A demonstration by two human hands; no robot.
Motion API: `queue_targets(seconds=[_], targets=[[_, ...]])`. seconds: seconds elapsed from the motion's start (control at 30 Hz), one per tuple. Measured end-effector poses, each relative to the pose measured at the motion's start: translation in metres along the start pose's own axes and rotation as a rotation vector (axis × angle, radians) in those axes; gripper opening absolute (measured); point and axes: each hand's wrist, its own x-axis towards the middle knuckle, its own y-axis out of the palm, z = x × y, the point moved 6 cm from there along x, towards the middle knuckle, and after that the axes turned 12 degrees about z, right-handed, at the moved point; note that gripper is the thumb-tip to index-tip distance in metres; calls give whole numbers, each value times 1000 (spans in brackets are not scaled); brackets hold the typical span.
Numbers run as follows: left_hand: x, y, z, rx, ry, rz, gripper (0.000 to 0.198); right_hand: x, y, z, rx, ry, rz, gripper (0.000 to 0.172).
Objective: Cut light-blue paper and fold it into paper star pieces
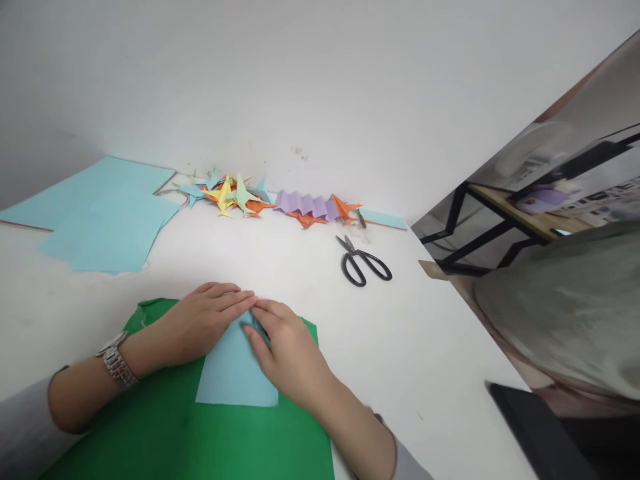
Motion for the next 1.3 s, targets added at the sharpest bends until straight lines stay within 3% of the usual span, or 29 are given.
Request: queue_targets(seconds=[0.1,0.2,0.3,0.6,0.7,1.0,1.17,1.3], targets=[[0,0,0,-8,-2,8,39,-5,1,-3,18,29,-66,34],[0,1,1,-7,-12,8,35,-10,-2,-12,-17,204,-196,29],[1,3,1,-7,-14,8,33,-11,2,-19,-75,370,-154,17],[2,3,-1,31,-11,12,35,-8,-5,-28,-277,526,-139,32],[2,3,0,26,-18,17,35,-8,-4,-23,-367,436,-178,27],[2,0,-1,-9,-20,-18,33,-14,3,16,-636,-121,-319,18],[3,2,0,-5,-17,-7,32,-15,13,22,-719,-176,-262,24],[2,0,0,-6,-18,8,33,-14,15,19,-633,-109,-239,27]])
